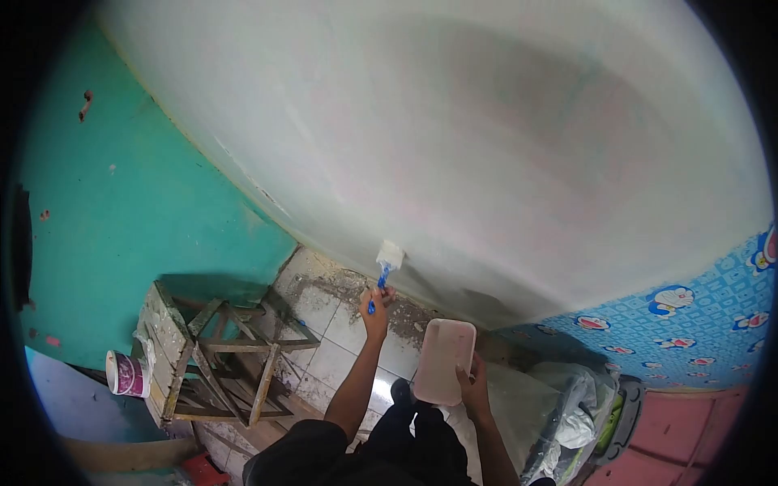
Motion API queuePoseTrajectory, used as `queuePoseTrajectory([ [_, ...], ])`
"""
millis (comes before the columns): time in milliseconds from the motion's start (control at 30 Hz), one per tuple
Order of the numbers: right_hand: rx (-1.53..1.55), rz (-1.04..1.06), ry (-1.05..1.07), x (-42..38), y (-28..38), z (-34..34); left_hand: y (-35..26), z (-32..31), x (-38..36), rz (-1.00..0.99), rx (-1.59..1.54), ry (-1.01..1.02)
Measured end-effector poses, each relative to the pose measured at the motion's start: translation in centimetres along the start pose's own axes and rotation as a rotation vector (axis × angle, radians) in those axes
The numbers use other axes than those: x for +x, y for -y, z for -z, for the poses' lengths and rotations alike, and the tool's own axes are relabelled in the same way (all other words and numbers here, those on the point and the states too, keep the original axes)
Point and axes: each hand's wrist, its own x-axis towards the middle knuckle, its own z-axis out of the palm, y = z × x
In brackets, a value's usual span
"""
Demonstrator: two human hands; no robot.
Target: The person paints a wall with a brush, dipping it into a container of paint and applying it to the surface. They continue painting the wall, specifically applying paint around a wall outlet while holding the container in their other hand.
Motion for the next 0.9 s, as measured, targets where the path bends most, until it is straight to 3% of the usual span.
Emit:
queuePoseTrajectory([
  [267,0.058,0.033,0.024,1.3,-2.2,-0.1,10.0,4.2,1.3,0.211,0.274,0.016],
  [433,0.053,0.058,0.014,0.7,-1.4,-0.3,-1.2,-2.5,1.9,0.132,0.133,0.002],
  [600,0.055,0.029,0.005,-0.1,-1.7,0.1,-9.9,-3.8,1.2,0.021,0.069,0.015],
  [700,0.035,0.05,-0.02,-0.2,-2.8,0.3,-10.7,-3.5,1.0,-0.181,-0.122,0.002],
  [767,0.033,0.061,-0.034,-0.2,-3.6,0.3,-9.8,-3.1,1.0,-0.159,-0.145,-0.007],
  [900,0.048,0.012,-0.039,-0.4,-4.0,-0.1,-2.3,-1.1,0.6,-0.006,-0.132,-0.017],
])
